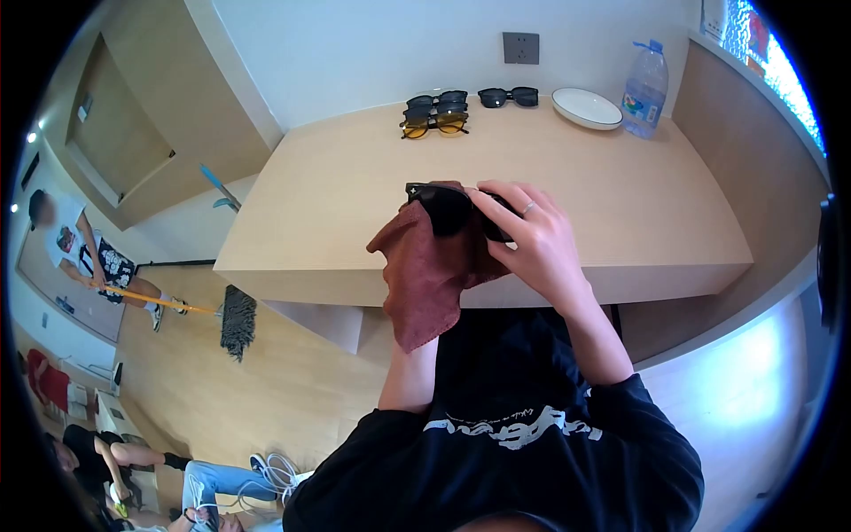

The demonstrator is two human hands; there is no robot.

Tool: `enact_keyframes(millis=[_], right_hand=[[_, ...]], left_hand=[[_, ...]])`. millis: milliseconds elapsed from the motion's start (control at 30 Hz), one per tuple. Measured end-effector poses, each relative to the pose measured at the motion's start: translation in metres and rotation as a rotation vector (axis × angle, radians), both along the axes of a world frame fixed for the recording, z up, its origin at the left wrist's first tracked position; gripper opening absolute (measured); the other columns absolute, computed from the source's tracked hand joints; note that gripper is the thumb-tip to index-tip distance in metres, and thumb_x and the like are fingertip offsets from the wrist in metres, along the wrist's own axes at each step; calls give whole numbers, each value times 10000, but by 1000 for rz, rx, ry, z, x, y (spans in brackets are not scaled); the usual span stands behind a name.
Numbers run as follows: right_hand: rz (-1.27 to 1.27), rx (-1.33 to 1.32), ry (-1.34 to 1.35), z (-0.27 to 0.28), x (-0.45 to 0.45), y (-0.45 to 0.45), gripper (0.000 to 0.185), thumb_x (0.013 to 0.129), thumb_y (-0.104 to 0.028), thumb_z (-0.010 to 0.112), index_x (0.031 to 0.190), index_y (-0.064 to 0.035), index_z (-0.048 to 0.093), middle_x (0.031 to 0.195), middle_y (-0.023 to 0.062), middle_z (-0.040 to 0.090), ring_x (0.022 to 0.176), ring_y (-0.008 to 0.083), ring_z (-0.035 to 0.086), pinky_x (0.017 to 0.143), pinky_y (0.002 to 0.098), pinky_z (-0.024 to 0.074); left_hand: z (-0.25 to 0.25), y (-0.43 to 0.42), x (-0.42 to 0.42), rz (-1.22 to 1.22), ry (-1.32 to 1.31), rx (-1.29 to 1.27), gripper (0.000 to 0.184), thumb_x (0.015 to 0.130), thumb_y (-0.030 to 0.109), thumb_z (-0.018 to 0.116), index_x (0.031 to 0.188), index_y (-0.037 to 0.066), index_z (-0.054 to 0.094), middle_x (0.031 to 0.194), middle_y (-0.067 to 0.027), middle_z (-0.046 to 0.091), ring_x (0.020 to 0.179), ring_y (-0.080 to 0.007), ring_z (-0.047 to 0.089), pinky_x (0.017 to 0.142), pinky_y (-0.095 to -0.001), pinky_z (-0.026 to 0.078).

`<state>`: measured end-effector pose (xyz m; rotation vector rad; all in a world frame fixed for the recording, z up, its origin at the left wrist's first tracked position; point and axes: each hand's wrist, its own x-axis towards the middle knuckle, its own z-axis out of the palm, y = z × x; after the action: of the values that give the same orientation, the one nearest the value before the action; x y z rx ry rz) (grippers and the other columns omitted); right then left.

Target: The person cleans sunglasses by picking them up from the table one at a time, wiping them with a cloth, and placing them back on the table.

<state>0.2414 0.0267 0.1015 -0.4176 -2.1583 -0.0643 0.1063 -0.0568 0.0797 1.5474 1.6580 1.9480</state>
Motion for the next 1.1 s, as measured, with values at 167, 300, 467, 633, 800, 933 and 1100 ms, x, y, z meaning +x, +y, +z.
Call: enact_keyframes(millis=[167,300,467,633,800,933,1100], right_hand=[[60,-106,-63,-6,4,6,669,637,-18,739,1285,-115,604,1231,69,617,1078,297,614,916,414,512],[103,-66,61,-6,7,10,689,634,-34,784,1294,-97,594,1245,83,607,1099,305,608,941,423,505],[194,-27,184,-27,16,18,674,602,-46,844,1240,-64,625,1149,104,633,1010,310,628,867,405,526],[192,-17,153,-35,19,24,650,610,-71,856,1227,-68,651,1038,96,649,907,290,638,777,388,536],[176,-179,205,-30,11,16,683,626,-104,862,1271,-82,639,1010,101,648,881,279,636,757,370,536],[223,-271,265,-22,-6,12,673,646,-107,857,1282,-113,638,1020,98,628,907,279,633,767,367,533],[243,-364,157,-16,-12,12,668,662,-95,843,1293,-153,631,1076,102,584,963,274,624,788,389,534]], left_hand=[[-8,7,-7,-201,-121,118,318,933,79,649,1230,11,557,1131,-89,621,1017,-175,611,898,-296,506],[2,12,0,-362,-551,237,230,953,50,618,1172,7,563,1094,-78,610,987,-171,604,876,-292,508],[3,1,-5,-435,-823,116,299,1065,325,427,1118,44,513,1047,-57,575,998,-153,572,877,-307,503],[-9,17,-9,-258,-451,92,381,1056,426,409,1139,65,498,1049,-54,571,1000,-169,573,891,-313,488],[5,18,7,-579,-1138,267,279,1045,308,482,1163,57,516,1107,-62,590,988,-138,585,900,-274,478],[-3,10,14,-553,-752,55,321,1052,319,468,1220,46,487,1112,-69,588,973,-142,592,850,-288,511],[-22,13,7,-740,-991,141,296,1054,229,461,1255,11,478,1070,-63,581,958,-139,590,827,-291,528]])
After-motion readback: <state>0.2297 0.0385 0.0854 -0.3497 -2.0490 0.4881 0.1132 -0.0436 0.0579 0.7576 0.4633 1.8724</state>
